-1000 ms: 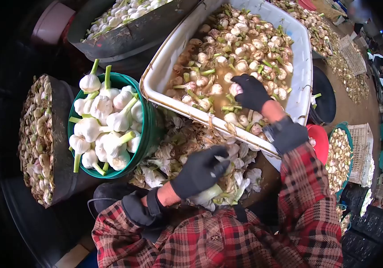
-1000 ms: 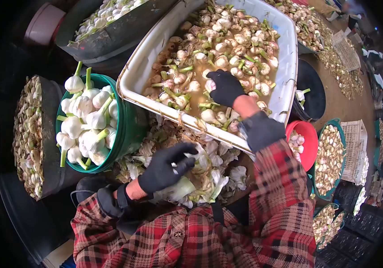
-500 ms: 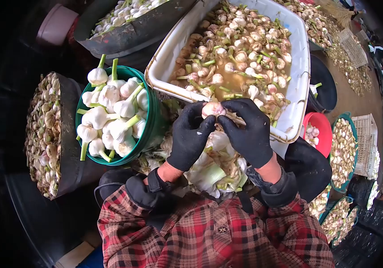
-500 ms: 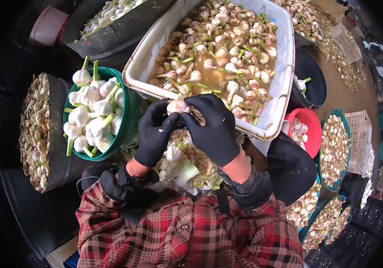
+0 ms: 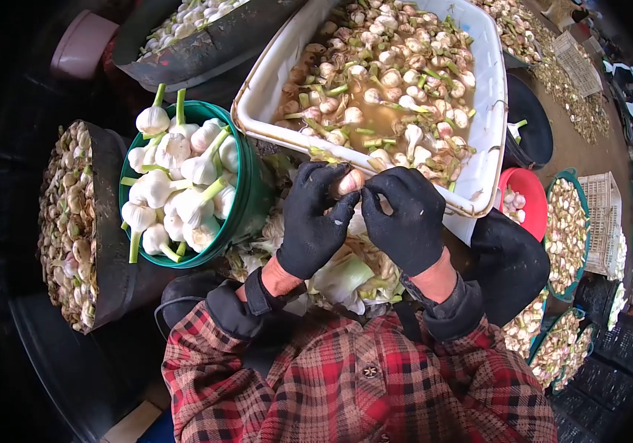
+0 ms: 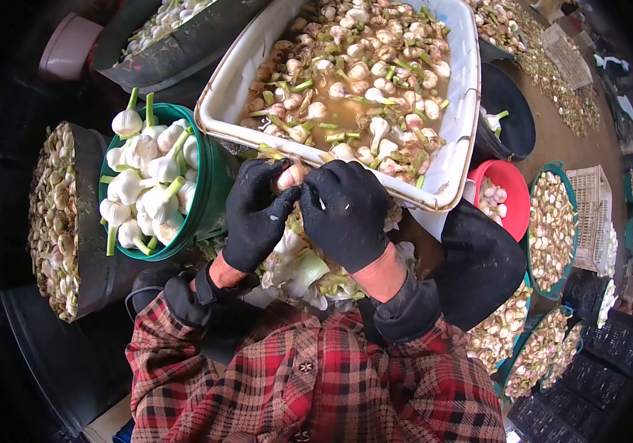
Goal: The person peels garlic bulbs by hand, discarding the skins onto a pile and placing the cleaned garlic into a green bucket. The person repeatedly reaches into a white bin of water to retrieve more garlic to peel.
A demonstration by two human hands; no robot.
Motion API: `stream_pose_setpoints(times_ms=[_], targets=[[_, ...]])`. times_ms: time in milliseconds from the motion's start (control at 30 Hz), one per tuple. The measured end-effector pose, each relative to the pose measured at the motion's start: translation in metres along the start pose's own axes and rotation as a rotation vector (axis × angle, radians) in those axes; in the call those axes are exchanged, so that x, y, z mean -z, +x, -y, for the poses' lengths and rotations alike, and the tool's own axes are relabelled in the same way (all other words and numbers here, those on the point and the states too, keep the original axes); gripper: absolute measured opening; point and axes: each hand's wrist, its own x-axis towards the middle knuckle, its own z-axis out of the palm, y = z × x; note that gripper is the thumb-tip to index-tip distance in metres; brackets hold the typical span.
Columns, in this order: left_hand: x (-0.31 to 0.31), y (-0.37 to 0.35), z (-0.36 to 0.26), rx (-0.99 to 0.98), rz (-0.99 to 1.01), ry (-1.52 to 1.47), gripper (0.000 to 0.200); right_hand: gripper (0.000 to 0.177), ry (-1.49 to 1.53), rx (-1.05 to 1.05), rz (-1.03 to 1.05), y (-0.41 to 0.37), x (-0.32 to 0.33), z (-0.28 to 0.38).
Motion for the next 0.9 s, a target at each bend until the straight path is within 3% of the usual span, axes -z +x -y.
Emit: stream_pose_setpoints(times_ms=[200, 267, 367, 600, 667, 767, 900], targets=[[0.008, 0.001, 0.008, 0.025, 0.178, -0.120, 0.033, 0.009, 0.258, -0.192, 0.017, -0.009, -0.002, -0.008], [0.011, 0.001, 0.000, 0.429, 0.232, -0.652, 0.030, 0.010, 0.344, -0.362, 0.068, -0.011, 0.003, -0.012], [0.018, 0.006, -0.006, 0.539, 0.251, -0.703, 0.028, 0.009, 0.240, -0.417, 0.049, -0.023, 0.000, -0.038], [0.006, 0.004, -0.004, 0.496, 0.155, -0.641, 0.030, 0.012, 0.402, -0.335, 0.026, -0.008, 0.011, -0.004], [0.003, 0.002, -0.005, 0.380, 0.147, -0.448, 0.034, 0.012, 0.311, -0.255, 0.039, -0.008, 0.008, -0.002], [-0.002, -0.002, -0.005, 0.447, 0.099, -0.571, 0.028, 0.010, 0.261, -0.241, 0.040, -0.013, 0.004, -0.004], [-0.003, -0.008, -0.004, 0.424, 0.071, -0.511, 0.025, 0.006, 0.221, -0.242, 0.047, -0.014, 0.002, 0.001]])
